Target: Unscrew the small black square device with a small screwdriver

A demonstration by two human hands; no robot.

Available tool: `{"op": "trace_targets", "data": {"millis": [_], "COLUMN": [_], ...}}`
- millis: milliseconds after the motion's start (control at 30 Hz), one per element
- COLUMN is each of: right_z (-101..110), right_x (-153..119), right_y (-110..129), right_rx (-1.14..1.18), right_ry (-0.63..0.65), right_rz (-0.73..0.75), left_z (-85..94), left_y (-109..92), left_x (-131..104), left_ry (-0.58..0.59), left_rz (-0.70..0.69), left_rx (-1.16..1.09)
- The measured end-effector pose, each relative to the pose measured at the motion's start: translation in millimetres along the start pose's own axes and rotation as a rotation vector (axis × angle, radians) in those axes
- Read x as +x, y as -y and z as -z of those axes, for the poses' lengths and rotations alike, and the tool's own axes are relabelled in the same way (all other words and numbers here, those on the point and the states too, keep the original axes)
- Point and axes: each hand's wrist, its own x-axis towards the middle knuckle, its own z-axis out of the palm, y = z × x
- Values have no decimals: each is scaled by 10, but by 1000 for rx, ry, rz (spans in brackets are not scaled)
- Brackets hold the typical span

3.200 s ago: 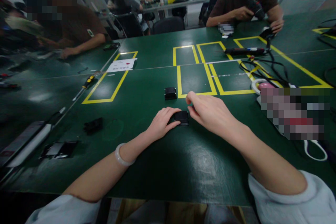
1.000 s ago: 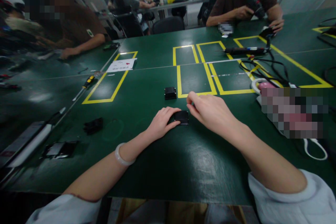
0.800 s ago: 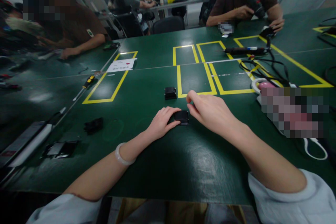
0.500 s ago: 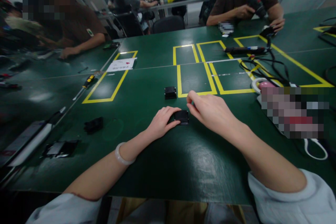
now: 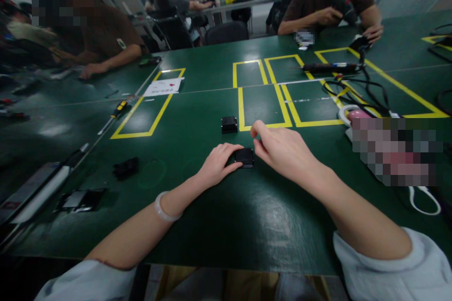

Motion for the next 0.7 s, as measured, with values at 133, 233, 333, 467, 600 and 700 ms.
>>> {"op": "trace_targets", "data": {"millis": [133,233,333,467,600,700], "right_z": [-5,-9,-10,-4,2,2], "right_x": [-5,-7,-5,-2,-3,-3], "right_y": [-3,-15,-16,1,15,10], "right_rx": [21,8,-10,4,-2,-5], "right_ry": [-14,-14,-14,-9,5,15], "right_rz": [19,44,41,22,-3,-11], "left_z": [1,3,5,5,2,-1], "left_y": [-2,-7,-11,-9,-4,-2], "left_x": [2,-2,-6,-3,0,3], "left_ry": [-3,-6,-5,-3,-5,-5], "left_rz": [-4,-3,-4,2,-2,-3], "left_rx": [-3,2,5,4,-4,-4]}}
